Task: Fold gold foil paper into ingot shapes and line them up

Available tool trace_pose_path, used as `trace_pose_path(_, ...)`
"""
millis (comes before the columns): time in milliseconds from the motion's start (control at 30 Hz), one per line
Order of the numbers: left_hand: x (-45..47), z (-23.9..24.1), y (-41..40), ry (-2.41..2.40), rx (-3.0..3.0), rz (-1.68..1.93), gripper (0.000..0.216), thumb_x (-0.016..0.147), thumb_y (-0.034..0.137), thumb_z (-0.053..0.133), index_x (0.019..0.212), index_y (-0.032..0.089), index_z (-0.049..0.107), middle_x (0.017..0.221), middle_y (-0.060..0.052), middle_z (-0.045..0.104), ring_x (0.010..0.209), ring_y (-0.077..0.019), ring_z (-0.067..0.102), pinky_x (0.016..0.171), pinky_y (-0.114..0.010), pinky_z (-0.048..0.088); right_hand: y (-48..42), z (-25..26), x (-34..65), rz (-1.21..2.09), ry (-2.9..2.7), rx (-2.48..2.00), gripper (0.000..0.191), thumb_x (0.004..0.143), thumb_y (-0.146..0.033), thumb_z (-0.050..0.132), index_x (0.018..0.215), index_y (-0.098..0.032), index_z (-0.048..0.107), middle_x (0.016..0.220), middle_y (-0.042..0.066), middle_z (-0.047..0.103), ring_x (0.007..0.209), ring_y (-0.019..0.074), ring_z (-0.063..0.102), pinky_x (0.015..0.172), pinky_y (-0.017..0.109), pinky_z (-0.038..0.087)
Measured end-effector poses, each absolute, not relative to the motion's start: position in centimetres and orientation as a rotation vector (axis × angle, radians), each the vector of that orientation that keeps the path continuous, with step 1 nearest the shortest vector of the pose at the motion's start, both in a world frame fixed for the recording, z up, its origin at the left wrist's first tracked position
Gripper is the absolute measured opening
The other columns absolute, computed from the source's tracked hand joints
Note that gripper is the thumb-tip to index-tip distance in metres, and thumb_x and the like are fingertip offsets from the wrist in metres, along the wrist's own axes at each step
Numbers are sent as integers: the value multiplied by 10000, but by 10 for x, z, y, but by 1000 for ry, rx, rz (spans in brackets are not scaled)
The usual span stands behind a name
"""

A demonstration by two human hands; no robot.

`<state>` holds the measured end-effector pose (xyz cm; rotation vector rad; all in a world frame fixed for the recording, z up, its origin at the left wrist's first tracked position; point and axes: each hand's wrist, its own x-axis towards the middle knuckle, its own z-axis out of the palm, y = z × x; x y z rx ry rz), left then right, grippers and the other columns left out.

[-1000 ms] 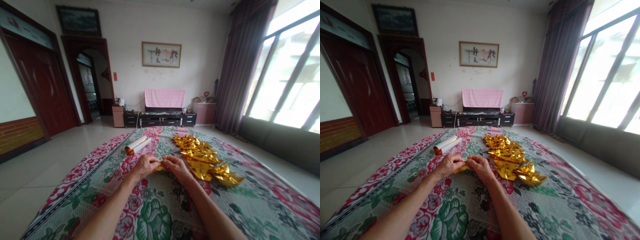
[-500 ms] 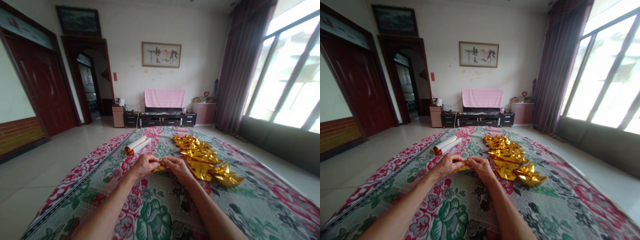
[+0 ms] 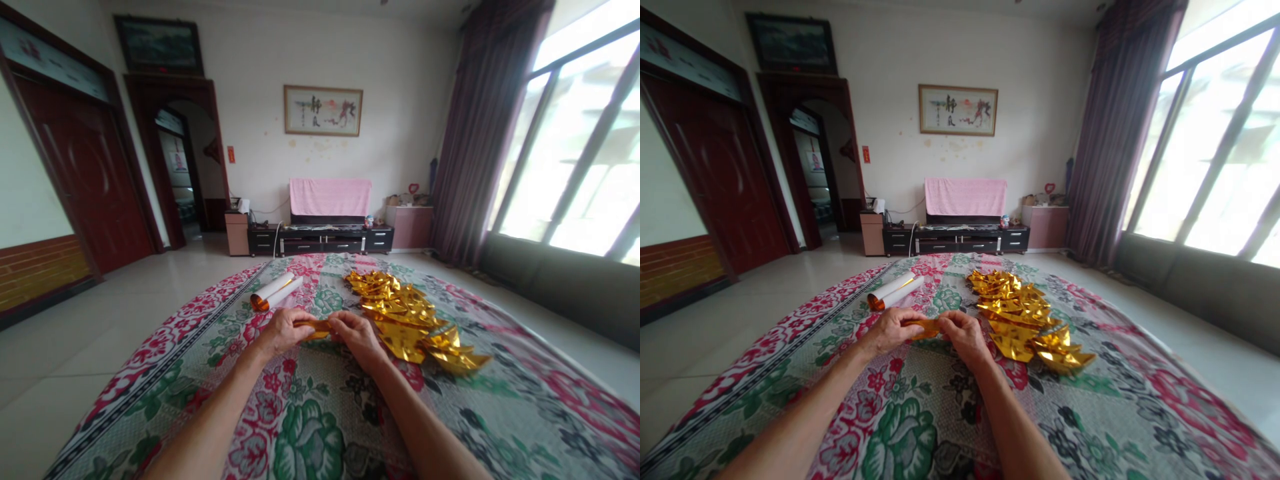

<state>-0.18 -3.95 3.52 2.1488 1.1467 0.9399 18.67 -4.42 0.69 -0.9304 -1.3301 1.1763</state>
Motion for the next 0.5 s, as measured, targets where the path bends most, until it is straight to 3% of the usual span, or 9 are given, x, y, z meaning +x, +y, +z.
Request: trace_pose_path(500,-2,29,-35,1201,2109,956,279,721,307,549,874,150,722,757,-27,703,642,-132,576,581,-200,411,-47,9,185,1199,-1308,-929,350,604,-493,689,727,-169,638,694,-6,610,624,123,543,609,243,467)
